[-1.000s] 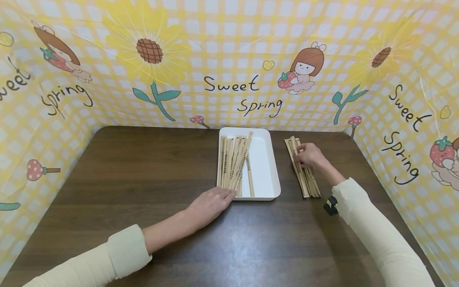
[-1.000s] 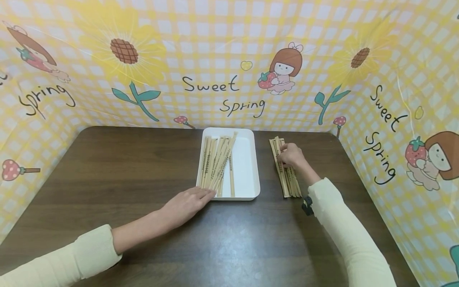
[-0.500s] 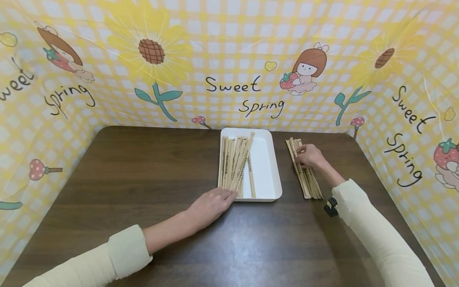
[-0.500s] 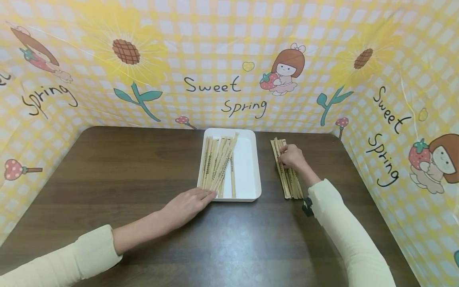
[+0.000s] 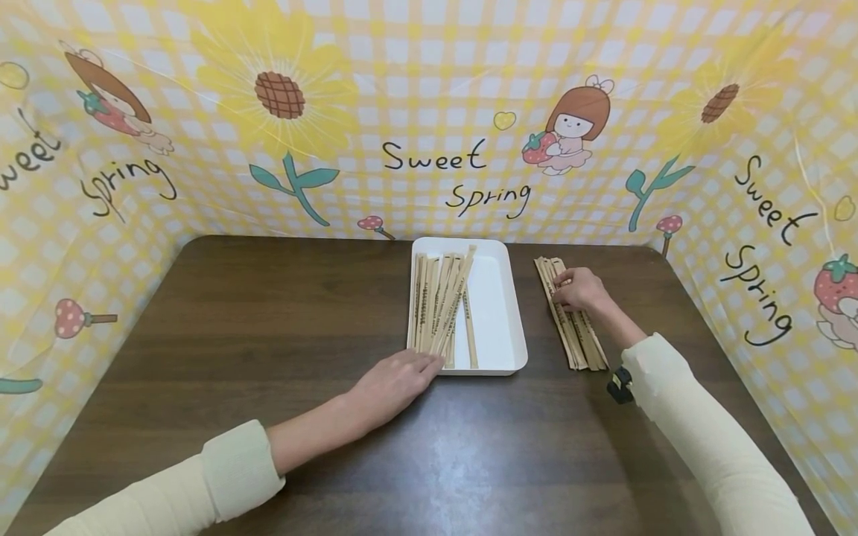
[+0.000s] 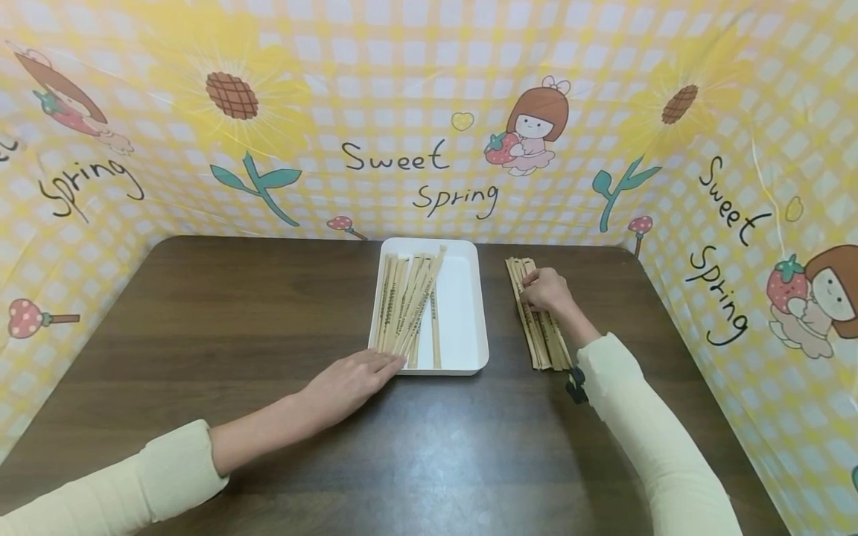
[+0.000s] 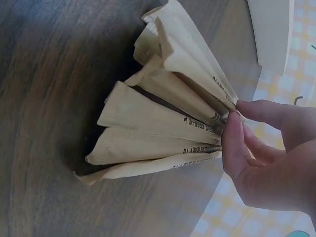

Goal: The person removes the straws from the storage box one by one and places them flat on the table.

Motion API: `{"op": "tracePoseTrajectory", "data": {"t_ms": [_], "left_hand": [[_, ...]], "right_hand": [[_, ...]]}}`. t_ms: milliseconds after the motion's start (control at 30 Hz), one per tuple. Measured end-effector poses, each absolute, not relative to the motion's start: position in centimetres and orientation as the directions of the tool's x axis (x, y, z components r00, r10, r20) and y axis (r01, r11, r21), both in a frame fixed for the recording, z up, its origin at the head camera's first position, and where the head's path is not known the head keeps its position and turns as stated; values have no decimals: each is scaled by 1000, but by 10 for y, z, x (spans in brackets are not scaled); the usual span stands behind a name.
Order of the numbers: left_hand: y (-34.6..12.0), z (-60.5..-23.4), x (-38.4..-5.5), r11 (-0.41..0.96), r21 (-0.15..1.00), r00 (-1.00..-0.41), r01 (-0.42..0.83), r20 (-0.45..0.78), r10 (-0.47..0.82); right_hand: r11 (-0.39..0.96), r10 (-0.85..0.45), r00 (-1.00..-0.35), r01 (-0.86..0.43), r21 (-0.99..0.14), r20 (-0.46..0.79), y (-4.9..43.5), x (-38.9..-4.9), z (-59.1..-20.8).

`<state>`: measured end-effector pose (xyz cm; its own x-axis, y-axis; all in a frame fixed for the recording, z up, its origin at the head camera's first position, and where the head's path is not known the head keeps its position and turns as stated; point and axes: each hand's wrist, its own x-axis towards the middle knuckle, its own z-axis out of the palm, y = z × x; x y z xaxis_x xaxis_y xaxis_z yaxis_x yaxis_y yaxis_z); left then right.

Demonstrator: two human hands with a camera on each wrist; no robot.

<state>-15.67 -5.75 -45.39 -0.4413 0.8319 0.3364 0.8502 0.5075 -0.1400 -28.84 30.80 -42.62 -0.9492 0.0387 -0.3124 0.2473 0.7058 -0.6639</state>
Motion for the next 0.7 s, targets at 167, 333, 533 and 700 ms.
{"op": "tracePoseTrajectory", "data": {"t_ms": [167,333,533,700], "left_hand": [[-57,-452,-156,510,-141,-444,848,335,831],[-58,-451,-156,508,-147,-440,849,338,832],[-57,-451,-156,509,-142,-447,849,321,835],[-57,-450,-156,504,-136,-441,853,328,835]], "right_hand": [[700,42,-952,244,-671,-302,311,-289,-426],[690,52,-951,254,-678,-303,312,-287,-423],[684,45,-959,233,-692,-279,307,-288,-418],[605,20,-959,236,-760,-282,291,-287,-404]]}}
